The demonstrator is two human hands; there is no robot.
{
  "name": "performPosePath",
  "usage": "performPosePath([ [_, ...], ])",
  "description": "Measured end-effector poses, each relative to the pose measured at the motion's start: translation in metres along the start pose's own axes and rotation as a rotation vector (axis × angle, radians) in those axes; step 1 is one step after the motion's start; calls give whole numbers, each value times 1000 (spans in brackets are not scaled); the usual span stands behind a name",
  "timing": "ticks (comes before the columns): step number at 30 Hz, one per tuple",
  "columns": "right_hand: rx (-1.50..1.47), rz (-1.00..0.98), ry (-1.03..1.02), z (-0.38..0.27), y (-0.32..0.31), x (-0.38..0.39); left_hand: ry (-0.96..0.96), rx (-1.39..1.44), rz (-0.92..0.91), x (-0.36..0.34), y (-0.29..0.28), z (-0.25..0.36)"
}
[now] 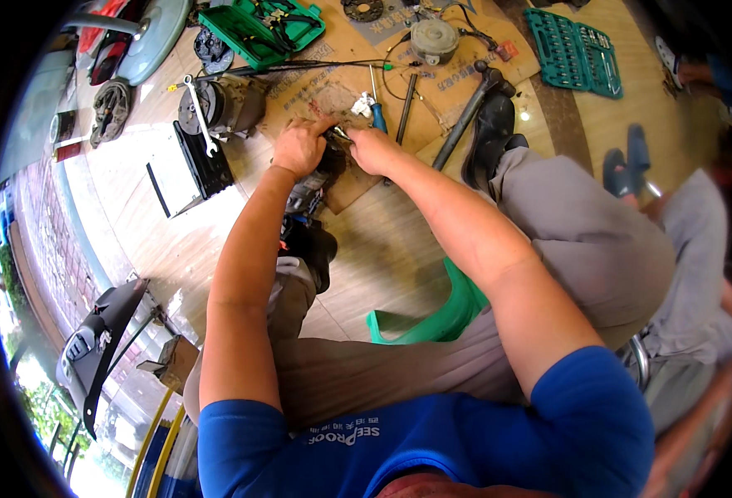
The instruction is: The person disassembles an automotive component, using a wrench and a screwdriver to remove screws and internal parts while sitting on the floor.
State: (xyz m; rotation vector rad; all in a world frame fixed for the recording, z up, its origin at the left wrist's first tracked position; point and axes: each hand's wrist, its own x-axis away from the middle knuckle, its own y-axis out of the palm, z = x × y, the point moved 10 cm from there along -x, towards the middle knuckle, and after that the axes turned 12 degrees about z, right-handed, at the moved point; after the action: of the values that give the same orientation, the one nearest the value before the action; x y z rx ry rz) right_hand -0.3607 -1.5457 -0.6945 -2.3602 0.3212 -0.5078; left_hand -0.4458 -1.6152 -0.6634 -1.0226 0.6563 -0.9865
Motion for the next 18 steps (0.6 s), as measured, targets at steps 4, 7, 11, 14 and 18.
performPosePath([
  [4,-42,-5,60,1,-2,3,-13,57,30,-2,0,-7],
  [7,-178,63,121,18,-3,19,16,-54,-53,-8,2,9],
  [11,-139,59,260,0,0,24,207,-267,-6,-5,-16,32],
  [14,-95,47,212,-13,-3,15,139,-151,-164,-7,-5,21],
  [18,-286,15,142,1,-7,17,57,-31,-214,-10,2,12],
])
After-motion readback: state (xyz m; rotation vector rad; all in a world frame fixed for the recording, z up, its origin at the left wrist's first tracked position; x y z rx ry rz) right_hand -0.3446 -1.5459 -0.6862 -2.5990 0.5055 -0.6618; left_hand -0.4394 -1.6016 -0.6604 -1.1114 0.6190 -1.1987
